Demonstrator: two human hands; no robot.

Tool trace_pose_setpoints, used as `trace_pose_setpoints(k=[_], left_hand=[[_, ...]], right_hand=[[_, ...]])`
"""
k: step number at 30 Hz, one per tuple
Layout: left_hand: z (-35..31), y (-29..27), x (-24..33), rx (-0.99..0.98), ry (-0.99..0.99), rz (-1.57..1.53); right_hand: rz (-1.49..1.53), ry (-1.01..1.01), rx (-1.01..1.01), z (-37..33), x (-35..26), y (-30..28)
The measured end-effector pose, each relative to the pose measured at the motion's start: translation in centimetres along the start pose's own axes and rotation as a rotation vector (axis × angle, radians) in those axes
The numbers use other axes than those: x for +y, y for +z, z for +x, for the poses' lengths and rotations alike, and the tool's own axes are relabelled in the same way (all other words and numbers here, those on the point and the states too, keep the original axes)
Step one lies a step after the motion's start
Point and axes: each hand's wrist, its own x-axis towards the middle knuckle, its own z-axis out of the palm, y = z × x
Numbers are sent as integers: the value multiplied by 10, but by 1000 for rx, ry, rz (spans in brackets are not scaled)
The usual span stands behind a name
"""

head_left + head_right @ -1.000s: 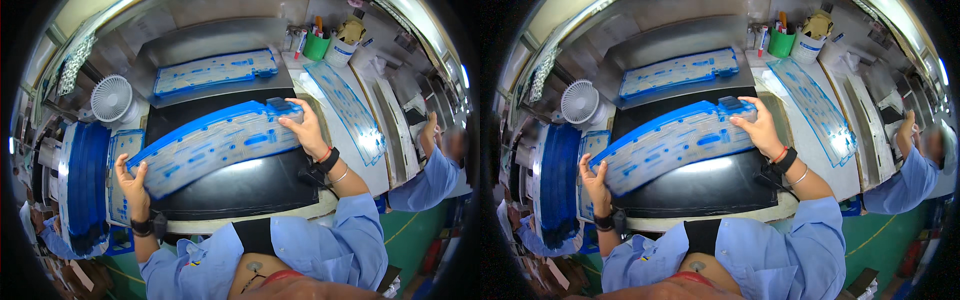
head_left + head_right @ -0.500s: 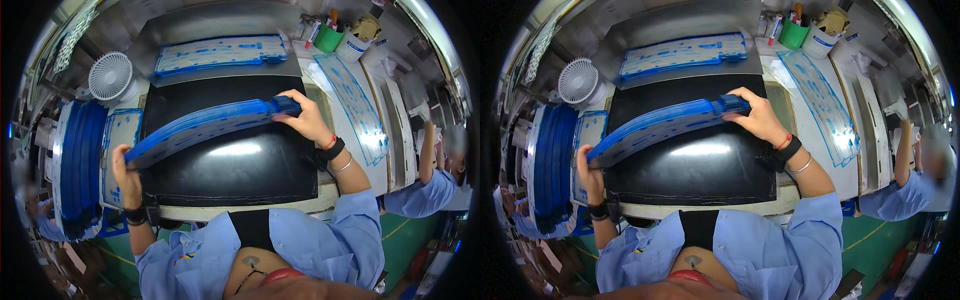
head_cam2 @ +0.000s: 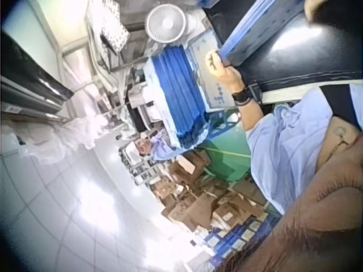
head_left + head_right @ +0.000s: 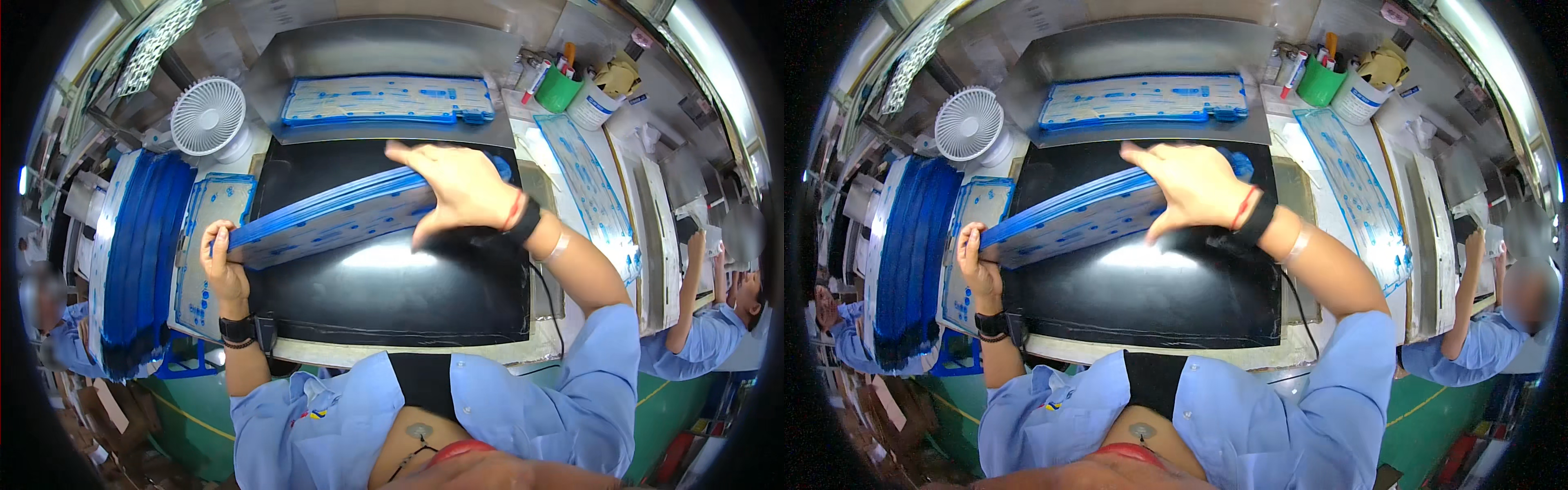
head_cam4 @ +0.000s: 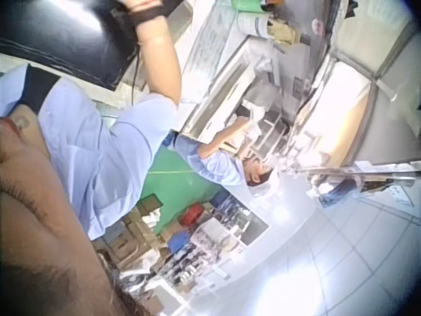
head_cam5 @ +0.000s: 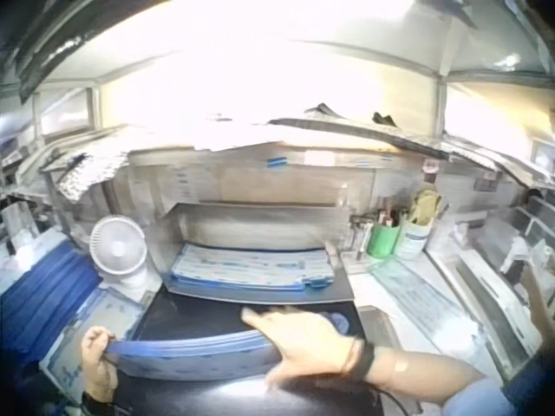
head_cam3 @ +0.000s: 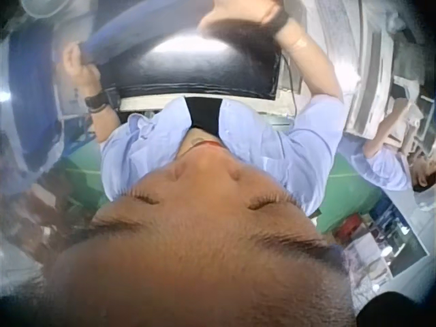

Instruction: Inspecting and sorting blue plastic circuit components on an assembly line.

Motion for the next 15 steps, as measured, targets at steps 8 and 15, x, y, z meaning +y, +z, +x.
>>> trace_pose_setpoints(k=[8, 15], left_hand=[[-13, -8, 6, 24, -1, 62], [-11, -2, 8, 21, 4, 113]], right_hand=[[-358, -155, 582, 20, -40, -41], [-285, -210, 436, 30, -45, -41]])
